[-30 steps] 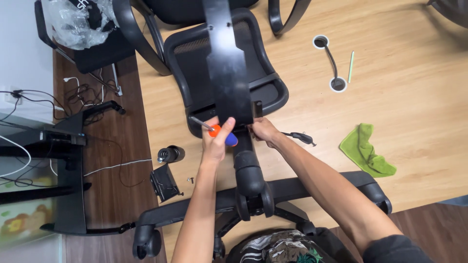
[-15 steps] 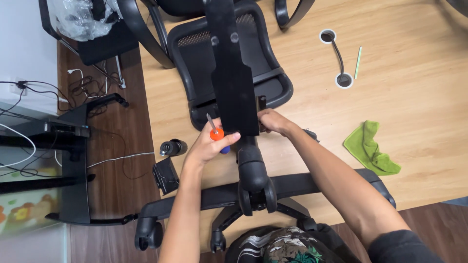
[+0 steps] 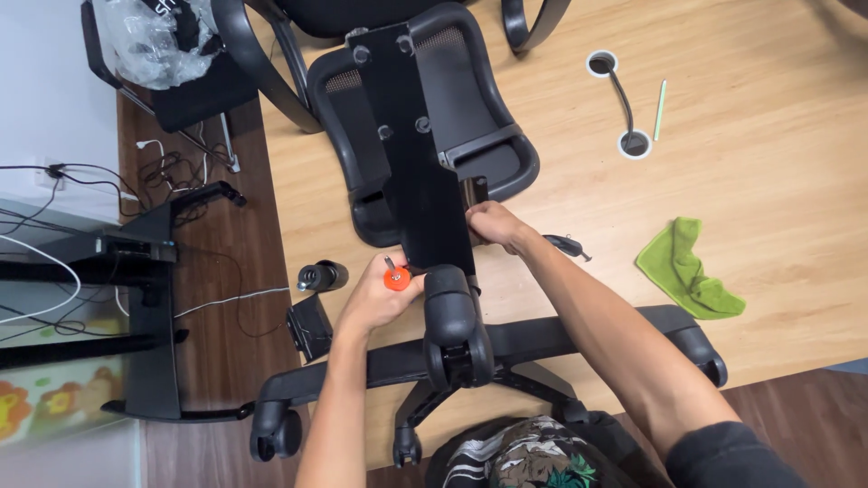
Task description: The person assembles an office chair on a wooden table, using a screwdriver to drive screws that attach the black mounting bracket and mechanism plate to the seat base. They hold the bracket steady with one hand while tightening screws, repositioning the chair as they work on successive screws.
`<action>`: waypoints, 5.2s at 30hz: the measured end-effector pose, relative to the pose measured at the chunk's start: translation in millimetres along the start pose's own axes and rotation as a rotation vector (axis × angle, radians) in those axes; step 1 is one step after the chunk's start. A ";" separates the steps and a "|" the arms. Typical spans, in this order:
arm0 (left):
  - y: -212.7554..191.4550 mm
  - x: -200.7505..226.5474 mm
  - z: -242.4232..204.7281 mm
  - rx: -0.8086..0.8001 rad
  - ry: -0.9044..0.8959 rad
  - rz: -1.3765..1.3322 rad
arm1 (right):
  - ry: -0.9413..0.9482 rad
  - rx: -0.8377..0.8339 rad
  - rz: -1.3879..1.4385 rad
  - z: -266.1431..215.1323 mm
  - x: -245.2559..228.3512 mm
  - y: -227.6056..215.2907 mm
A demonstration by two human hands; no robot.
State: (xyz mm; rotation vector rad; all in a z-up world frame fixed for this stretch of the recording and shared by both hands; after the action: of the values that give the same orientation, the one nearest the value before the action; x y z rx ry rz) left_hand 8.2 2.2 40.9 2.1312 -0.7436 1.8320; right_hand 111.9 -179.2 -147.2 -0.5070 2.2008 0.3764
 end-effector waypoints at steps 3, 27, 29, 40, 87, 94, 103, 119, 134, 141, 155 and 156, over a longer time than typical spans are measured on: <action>-2.8 -4.7 2.5 0.084 -0.048 -0.023 | 0.014 -0.004 0.023 -6.1 -6.7 3.5; -63.2 -14.1 111.8 0.481 0.130 -0.241 | -0.158 -0.058 -0.222 -28.8 -38.3 -11.0; -64.2 -14.3 116.9 0.505 0.129 -0.246 | -0.162 -0.069 -0.229 -24.5 -34.4 -6.0; -67.3 -13.5 141.2 0.539 0.113 -0.297 | -0.054 -0.079 -0.307 -31.3 -32.6 1.4; -47.1 -36.9 98.2 0.632 0.249 -0.284 | -0.104 0.301 -0.338 -25.4 -16.1 20.2; -32.1 7.6 67.3 0.402 0.273 -0.401 | 0.047 0.061 0.102 15.2 28.6 16.4; -31.4 35.2 33.3 0.249 0.278 -0.268 | 0.045 0.054 0.032 -17.5 -7.7 20.6; -21.6 39.4 -16.6 0.082 -0.108 0.191 | -0.003 -0.059 0.136 4.6 6.5 17.5; -16.8 31.7 -30.4 -0.230 -0.221 0.383 | 0.076 -0.017 -0.037 -13.6 -10.8 19.9; -49.3 -17.9 13.6 -0.269 -0.266 -0.074 | 0.098 0.007 -0.066 -31.1 -29.9 25.8; -19.6 -108.0 63.0 0.460 -0.520 0.229 | 0.051 0.016 0.194 9.7 16.1 20.9; -16.1 -113.0 61.2 0.466 -0.566 0.114 | 0.049 0.028 0.207 7.8 14.4 20.5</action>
State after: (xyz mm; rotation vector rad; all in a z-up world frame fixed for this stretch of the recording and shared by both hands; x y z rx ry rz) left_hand 58.8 11.2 -77.9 3.0357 -0.5873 1.5684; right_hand 99.0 -161.2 -161.3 -0.2752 2.3099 0.4458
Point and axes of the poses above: each hand's wrist, its own z-axis towards the middle knuckle, its own y-axis out of the palm, x = y × z, the point moved 6 cm from there along z, towards the middle knuckle, and after that the axes turned 7 degrees about -x, right-handed, at the moved point
